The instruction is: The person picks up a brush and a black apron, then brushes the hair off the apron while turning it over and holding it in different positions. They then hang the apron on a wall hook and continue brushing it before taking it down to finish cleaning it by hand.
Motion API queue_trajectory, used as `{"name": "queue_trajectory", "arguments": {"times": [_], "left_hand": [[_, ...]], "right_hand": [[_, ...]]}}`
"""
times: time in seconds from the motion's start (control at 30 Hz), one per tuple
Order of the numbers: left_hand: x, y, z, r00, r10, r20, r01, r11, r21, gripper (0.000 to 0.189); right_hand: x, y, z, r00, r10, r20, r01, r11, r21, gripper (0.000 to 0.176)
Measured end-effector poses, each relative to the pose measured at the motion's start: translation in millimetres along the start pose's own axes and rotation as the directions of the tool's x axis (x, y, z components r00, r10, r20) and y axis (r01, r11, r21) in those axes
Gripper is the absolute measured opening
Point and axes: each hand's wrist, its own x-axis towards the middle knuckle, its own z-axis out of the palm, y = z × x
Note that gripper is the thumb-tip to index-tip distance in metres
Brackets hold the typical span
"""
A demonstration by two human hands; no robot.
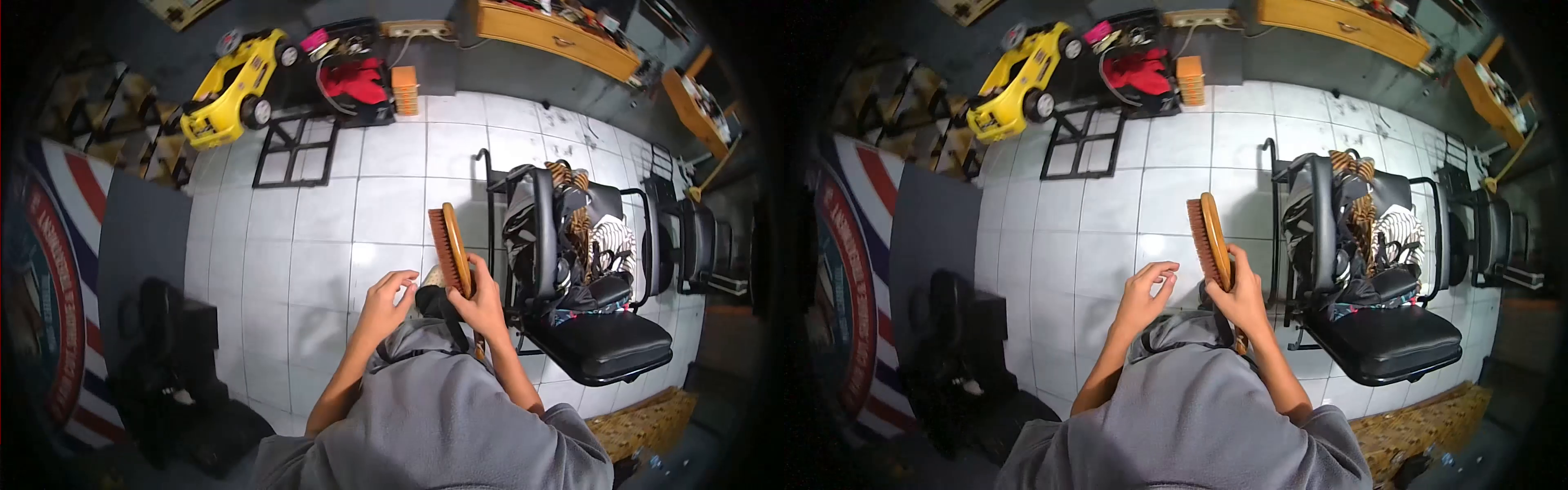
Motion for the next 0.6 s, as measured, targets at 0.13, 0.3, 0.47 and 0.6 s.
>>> {"name": "queue_trajectory", "arguments": {"times": [0.13,0.3,0.47,0.6], "left_hand": [[91.2,18.0,22.1,0.975,0.143,0.171,-0.147,0.989,0.012,0.019],[183.0,41.3,71.4,0.883,0.219,0.415,-0.207,0.975,-0.075,0.019],[252.3,64.0,134.4,0.667,0.325,0.671,-0.291,0.942,-0.167,0.020],[303.1,85.2,185.5,0.435,0.444,0.783,-0.347,0.885,-0.309,0.020]], "right_hand": [[44.3,0.1,-35.3,0.985,0.041,-0.165,-0.041,0.999,0.001,0.053],[67.8,16.6,-78.2,0.881,0.088,-0.466,-0.096,0.995,0.006,0.052],[76.8,35.5,-109.8,0.683,0.250,-0.687,-0.243,0.964,0.110,0.046],[93.0,46.8,-128.7,0.440,0.341,-0.831,-0.323,0.923,0.208,0.041]]}}
